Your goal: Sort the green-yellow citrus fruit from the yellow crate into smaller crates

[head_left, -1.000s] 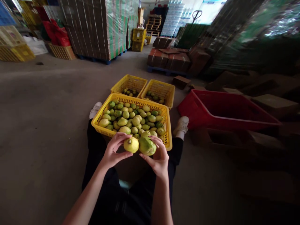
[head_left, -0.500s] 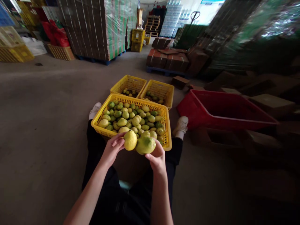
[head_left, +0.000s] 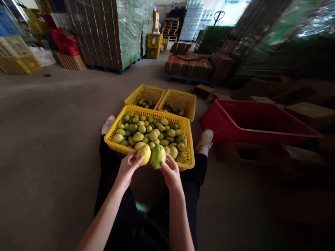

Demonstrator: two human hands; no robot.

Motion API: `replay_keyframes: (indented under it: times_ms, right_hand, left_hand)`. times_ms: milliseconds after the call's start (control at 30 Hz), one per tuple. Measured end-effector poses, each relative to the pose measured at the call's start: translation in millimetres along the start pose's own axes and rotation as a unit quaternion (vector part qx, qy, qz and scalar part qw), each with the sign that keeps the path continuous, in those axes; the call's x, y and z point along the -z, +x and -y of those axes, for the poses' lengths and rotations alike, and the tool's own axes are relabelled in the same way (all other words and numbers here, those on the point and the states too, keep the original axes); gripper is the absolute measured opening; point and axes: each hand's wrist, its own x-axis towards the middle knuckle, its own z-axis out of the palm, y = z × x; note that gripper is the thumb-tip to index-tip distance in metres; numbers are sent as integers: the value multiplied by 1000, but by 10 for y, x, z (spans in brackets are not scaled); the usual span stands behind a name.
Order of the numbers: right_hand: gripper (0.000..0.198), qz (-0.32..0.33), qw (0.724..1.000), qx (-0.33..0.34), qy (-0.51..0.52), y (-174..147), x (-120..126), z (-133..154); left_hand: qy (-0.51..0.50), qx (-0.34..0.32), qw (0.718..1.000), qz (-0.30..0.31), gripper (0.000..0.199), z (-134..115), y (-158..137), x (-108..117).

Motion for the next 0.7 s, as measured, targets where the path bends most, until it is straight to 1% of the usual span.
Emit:
replay_keyframes:
  times_ms: [67, 167, 233, 367, 433, 533, 600, 700]
  right_hand:
    - [46, 4, 1000, -5, 2, 2, 11, 1]
    - [50, 13, 1000, -17, 18, 10, 77, 12]
    - [54, 23, 999, -18, 24, 19, 143, 14]
    - [57, 49, 999, -1, 16, 36, 239, -8]
    - [56, 53, 998, 5, 17, 41, 249, -20]
    - [55, 57, 998, 7, 19, 46, 237, -28]
    - [53, 60, 998, 3, 22, 49, 229, -27]
    - [51, 52, 998, -8, 28, 57, 234, -36]
  left_hand:
    - [8, 0, 1000, 25, 59, 8, 3, 3]
    - [5, 1, 998, 55, 54, 38, 34, 25]
    - [-10, 4, 999, 47, 52, 72, 64, 37]
    - [-64, 39, 997, 34, 51, 151, 103, 11]
    - [-88, 41, 995, 29, 47, 174, 106, -21]
    - [-100, 31, 994, 2, 37, 172, 102, -54]
    - [-98, 31, 995, 2, 33, 153, 101, -52]
    - [-88, 15, 996, 29, 37, 113, 92, -28]
